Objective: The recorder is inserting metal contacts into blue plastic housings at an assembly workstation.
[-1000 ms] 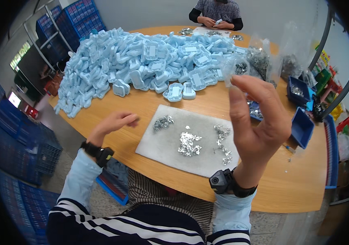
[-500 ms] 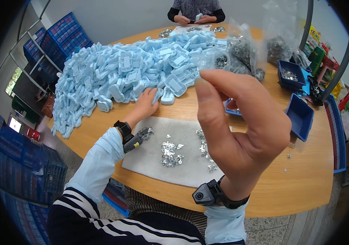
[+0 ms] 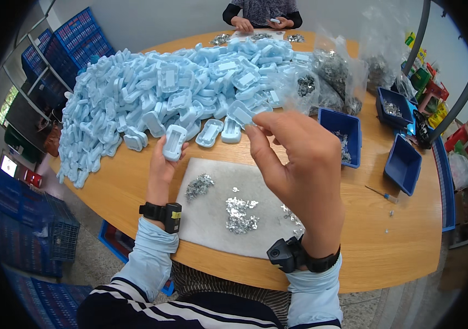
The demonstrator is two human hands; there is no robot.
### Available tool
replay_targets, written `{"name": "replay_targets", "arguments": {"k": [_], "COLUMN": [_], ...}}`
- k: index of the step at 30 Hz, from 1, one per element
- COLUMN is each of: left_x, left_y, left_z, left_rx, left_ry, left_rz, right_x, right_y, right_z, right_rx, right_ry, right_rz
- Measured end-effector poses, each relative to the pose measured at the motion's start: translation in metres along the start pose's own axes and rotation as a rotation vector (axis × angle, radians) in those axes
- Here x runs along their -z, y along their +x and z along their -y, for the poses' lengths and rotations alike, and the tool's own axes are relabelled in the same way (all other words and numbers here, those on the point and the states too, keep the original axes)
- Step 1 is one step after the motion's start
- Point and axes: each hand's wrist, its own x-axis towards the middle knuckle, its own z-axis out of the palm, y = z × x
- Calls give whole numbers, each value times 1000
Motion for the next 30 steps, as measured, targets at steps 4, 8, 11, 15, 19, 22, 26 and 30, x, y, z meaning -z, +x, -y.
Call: {"name": "replay_targets", "arguments": {"k": [4, 8, 11, 15, 19, 22, 26, 30], "left_x": [23, 29, 34, 35, 38, 37, 9, 1], "left_y": [10, 9, 13, 16, 19, 17, 13, 7], "left_z": [0, 1, 9, 13, 12, 6, 9, 17], "left_rx": [45, 111, 111, 177, 204, 183, 172, 192], "left_ry": [-195, -394, -450, -490, -457, -369, -305, -233], "left_rz": [22, 138, 215, 346, 438, 425, 292, 252], "right_x": [-34, -72, -93, -98, -81, -54, -10, 11], "right_y": [-6, -24, -48, -50, -44, -56, -93, -118], "right_z": [-10, -19, -21, -15, -18, -21, -37, -40], "right_rx": [-21, -21, -20, -96, -132, -345, -478, -550], "right_ry": [-114, -257, -272, -268, -333, -329, -404, -428], "right_rz": [157, 456, 631, 766, 655, 580, 473, 331]}}
